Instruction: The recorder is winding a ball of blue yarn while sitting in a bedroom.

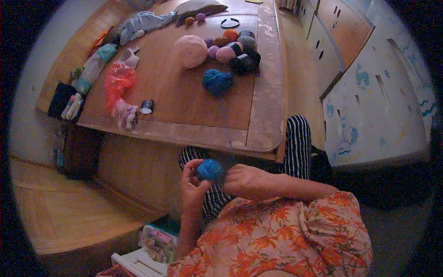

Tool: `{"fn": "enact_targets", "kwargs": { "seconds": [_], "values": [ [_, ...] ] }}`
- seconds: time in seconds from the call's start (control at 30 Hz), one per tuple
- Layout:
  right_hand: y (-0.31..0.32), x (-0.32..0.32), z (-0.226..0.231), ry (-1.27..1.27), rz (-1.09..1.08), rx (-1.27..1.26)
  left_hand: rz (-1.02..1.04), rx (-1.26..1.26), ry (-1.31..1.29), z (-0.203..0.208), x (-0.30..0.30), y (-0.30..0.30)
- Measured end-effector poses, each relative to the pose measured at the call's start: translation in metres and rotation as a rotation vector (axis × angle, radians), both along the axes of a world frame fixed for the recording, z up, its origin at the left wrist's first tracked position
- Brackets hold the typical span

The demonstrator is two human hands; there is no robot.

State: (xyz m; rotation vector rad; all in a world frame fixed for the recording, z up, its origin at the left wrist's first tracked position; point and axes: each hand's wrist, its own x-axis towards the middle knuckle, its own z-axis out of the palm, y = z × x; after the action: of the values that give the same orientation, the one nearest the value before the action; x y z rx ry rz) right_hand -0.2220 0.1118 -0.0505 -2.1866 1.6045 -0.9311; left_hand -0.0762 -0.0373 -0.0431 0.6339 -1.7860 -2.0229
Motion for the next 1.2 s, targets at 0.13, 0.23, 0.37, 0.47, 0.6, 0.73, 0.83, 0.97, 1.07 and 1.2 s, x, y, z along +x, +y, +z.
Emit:
{"fn": "enact_targets", "kwargs": {
  "seconds": [0.13,0.23,0.37,0.47,0.6,0.73,0.83,0.97,1.07,1.2],
  "values": [
    [-0.008,0.000,0.010,0.017,0.094,-0.053,0.018,-0.218,-0.122,-0.035,-0.001,-0.003],
    [-0.023,-0.014,0.017,0.044,0.047,-0.137,-0.138,-0.318,-0.095,-0.039,0.007,-0.003],
    [-0.032,-0.034,-0.009,0.017,-0.204,-0.169,-0.423,0.265,0.169,-0.017,0.016,0.000],
    [-0.030,-0.027,-0.027,0.030,-0.213,-0.135,-0.159,0.474,0.370,-0.025,0.011,-0.001],
    [-0.029,-0.005,-0.033,0.124,-0.167,-0.247,0.016,0.263,0.441,-0.010,-0.005,-0.006],
    [-0.030,-0.009,-0.013,0.111,-0.121,-0.096,0.059,-0.194,-0.062,-0.027,0.001,-0.009],
    [-0.030,-0.016,-0.002,0.171,-0.014,-0.009,-0.120,-0.340,-0.287,-0.028,0.004,-0.008],
    [-0.042,-0.030,-0.002,0.173,0.120,-0.063,-0.436,-0.062,-0.172,-0.035,0.014,-0.009],
    [-0.058,-0.058,-0.001,-0.026,0.168,-0.068,-0.497,0.137,-0.057,-0.024,0.018,-0.009],
    [-0.090,-0.098,-0.036,-0.313,-0.271,-0.040,-0.289,0.311,0.208,-0.022,0.019,-0.007]
  ]
}}
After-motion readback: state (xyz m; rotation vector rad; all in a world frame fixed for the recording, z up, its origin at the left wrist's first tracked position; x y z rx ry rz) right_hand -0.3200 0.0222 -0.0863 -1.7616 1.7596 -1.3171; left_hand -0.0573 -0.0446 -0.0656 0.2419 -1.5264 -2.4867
